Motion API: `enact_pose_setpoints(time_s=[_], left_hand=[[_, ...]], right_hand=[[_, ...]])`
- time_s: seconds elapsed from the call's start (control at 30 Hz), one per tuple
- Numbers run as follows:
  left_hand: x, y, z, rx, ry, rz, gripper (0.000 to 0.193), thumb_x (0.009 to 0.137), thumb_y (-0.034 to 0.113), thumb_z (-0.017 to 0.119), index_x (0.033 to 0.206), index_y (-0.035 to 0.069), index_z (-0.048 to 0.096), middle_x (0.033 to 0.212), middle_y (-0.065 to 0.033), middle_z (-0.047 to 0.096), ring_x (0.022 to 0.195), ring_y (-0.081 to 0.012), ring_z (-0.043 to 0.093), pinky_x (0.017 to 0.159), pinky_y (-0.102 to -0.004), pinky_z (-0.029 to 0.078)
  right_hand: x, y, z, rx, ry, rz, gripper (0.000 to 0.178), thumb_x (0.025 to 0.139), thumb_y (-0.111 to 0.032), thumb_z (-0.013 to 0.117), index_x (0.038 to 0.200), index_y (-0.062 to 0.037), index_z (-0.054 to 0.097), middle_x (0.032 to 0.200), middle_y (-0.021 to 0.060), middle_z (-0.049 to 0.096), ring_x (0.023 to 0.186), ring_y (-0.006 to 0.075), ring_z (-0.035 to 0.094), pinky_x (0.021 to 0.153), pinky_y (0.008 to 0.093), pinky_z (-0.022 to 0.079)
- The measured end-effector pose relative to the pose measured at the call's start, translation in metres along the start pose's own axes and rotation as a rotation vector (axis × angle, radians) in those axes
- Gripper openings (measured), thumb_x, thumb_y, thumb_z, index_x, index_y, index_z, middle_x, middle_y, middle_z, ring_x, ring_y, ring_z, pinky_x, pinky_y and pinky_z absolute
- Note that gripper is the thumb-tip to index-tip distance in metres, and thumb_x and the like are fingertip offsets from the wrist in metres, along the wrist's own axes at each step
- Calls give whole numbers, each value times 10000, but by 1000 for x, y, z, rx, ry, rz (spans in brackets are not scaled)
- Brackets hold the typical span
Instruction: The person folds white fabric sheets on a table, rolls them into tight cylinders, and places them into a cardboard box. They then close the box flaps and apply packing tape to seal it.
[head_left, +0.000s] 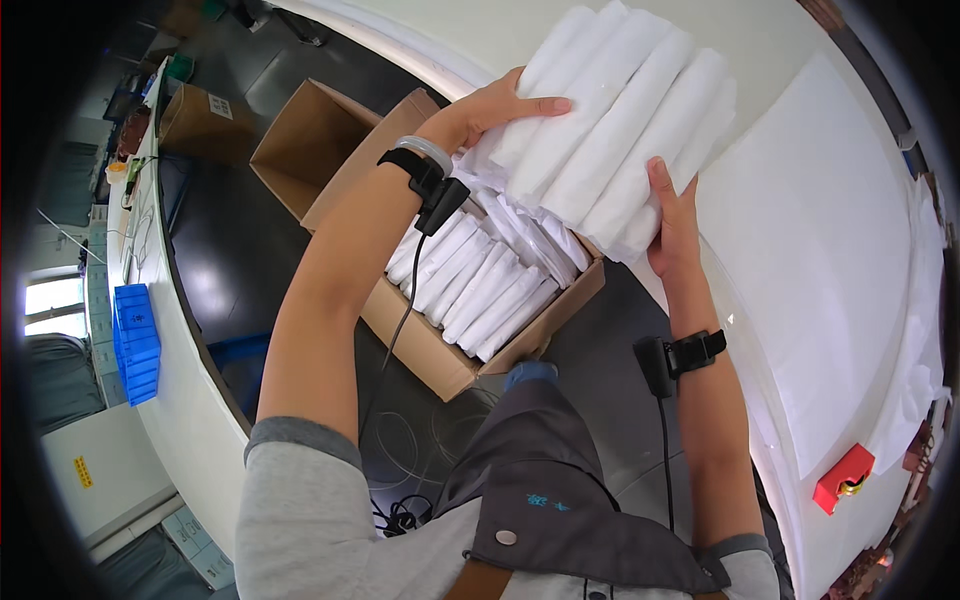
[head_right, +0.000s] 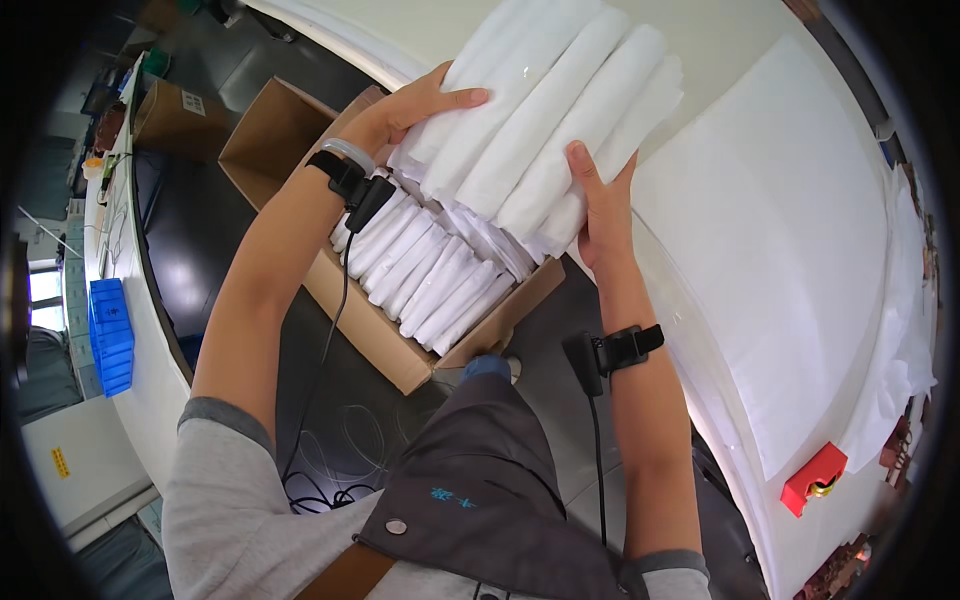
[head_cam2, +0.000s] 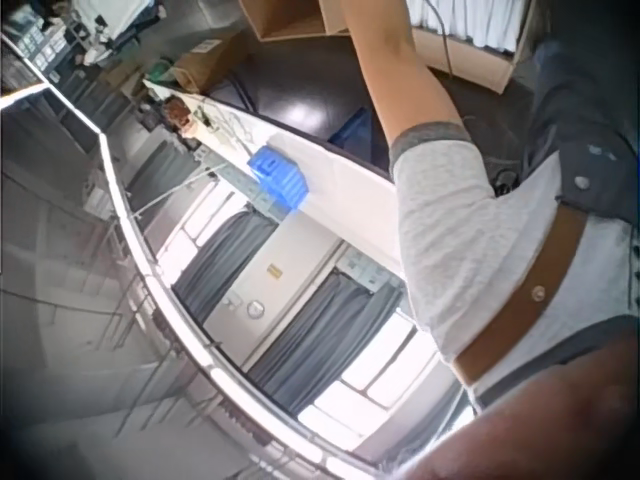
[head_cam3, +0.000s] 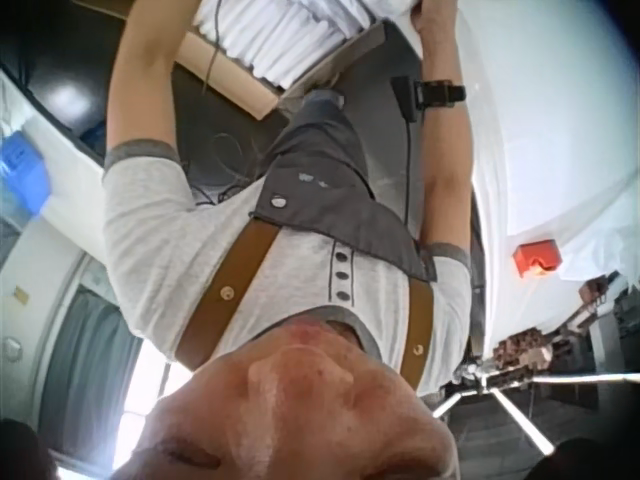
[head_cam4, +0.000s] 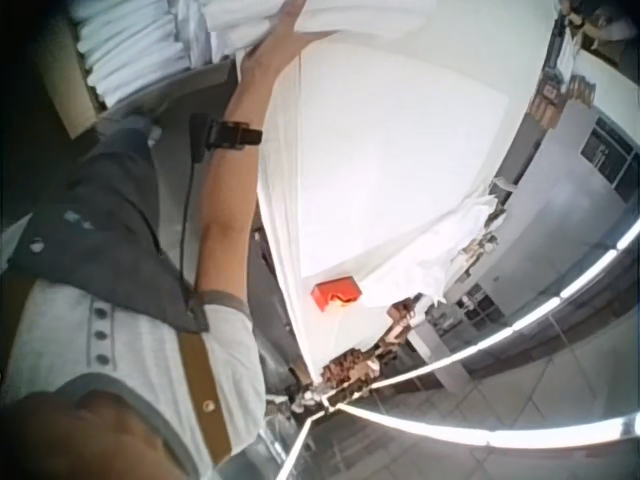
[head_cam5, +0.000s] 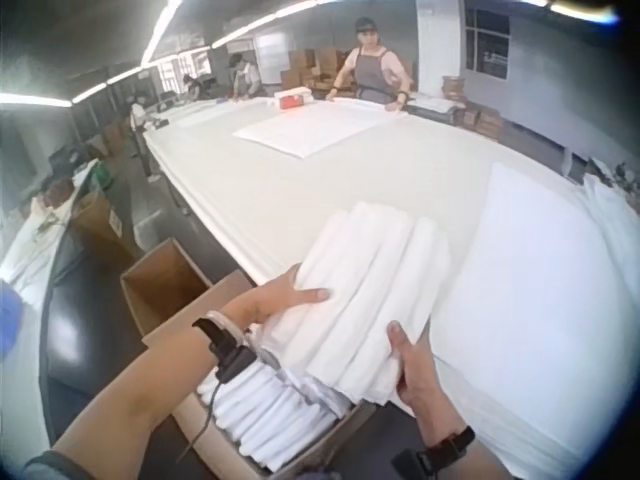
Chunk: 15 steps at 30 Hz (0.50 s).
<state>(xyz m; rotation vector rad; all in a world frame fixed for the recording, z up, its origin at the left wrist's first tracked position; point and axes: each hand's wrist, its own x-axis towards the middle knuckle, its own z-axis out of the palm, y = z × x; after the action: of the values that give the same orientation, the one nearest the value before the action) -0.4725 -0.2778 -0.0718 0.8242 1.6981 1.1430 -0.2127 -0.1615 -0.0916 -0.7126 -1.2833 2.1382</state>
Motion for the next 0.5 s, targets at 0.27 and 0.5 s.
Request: enact_pose_setpoints(time_s=[0.27, 0.5], left_hand=[[-68, -66, -2, -355, -51, 44, 1129, 801, 498, 885, 1617, 21, 268, 1532, -174, 486, 1369, -255, 525, 1120, -386, 469], [-173, -168, -91, -444, 38, 9, 1234, 688, 433, 952, 1634, 33, 269, 1557, -140, 473, 1405, -241, 484, 1168, -371, 401]], right_hand=[[-48, 33, 32, 58, -141, 52, 1203, 792, -546, 878, 1624, -40, 171, 1549, 196, 391, 1429, 322, 429, 1149, 450, 427], [-89, 154, 126, 185, -248, 185, 1260, 701, -414, 959, 1622, -24, 193, 1536, 154, 442, 1416, 280, 457, 1156, 423, 415]])
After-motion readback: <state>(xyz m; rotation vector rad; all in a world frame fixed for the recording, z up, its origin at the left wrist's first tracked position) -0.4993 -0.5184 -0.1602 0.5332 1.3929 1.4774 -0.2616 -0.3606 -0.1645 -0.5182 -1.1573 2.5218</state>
